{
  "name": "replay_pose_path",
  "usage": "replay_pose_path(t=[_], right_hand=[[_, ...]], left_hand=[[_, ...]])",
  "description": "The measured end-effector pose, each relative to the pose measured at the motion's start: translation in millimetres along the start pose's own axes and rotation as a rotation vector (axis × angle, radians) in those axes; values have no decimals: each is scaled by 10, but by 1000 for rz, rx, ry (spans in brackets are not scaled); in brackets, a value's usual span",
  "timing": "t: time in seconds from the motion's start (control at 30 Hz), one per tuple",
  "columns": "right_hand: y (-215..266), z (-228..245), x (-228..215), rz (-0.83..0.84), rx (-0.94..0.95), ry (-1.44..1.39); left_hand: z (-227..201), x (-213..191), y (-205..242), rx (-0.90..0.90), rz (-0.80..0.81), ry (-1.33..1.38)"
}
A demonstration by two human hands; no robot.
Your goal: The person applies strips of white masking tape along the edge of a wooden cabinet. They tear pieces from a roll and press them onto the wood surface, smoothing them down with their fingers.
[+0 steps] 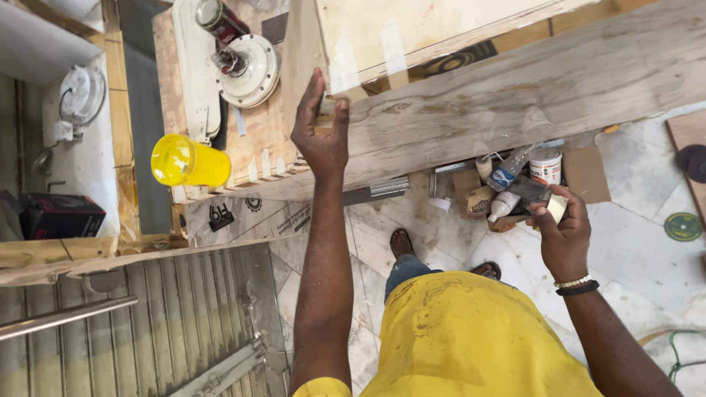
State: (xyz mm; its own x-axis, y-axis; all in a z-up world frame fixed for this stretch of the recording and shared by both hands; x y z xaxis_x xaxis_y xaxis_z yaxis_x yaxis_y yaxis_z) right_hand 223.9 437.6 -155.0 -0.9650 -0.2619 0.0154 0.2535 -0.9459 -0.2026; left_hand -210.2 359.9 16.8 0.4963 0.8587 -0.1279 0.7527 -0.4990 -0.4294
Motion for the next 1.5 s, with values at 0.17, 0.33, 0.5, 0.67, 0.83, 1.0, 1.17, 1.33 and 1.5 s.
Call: replay_pose_path(t=[0.17,0.33,0.5,0.67,0.83,1.0,1.17,1.33,1.5], right_hand=[[-36,34,251,2,-19,-15],[-2,-40,625,13,37,62],[-163,127,1202,140,-9,174],[-261,199,1745,145,30,60],[-231,124,1808,219,119,40],[-438,99,1624,320,146,179],[-714,709,1459,542,-271,333],[-873,1226,1476,749,-131,-20],[-949,1266,1470,780,13,-126]], left_hand=[[44,-15,-25,12,-22,35],[133,46,-127,-33,-8,137],[67,-14,-132,184,-47,-120],[99,-38,-126,159,-21,-68],[61,-97,-118,120,24,-91],[36,-39,-74,106,-18,-130],[-151,-35,150,37,-139,-30],[-751,674,986,14,285,-35],[-756,944,1061,-68,309,-91]])
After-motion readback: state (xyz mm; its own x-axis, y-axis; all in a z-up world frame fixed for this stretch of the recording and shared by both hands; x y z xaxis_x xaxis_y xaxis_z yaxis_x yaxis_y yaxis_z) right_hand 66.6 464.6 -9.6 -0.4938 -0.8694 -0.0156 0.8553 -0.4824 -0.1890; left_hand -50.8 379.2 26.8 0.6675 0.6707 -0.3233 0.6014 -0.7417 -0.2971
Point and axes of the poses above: each hand's wrist, its own y-axis away from the middle knuckle, its own x-axis out of the palm, z = x × y, the point moved 5 cm from there along -y, towards the middle knuckle, and after that the axes turned 13 degrees about -x, right-handed, at the moved point
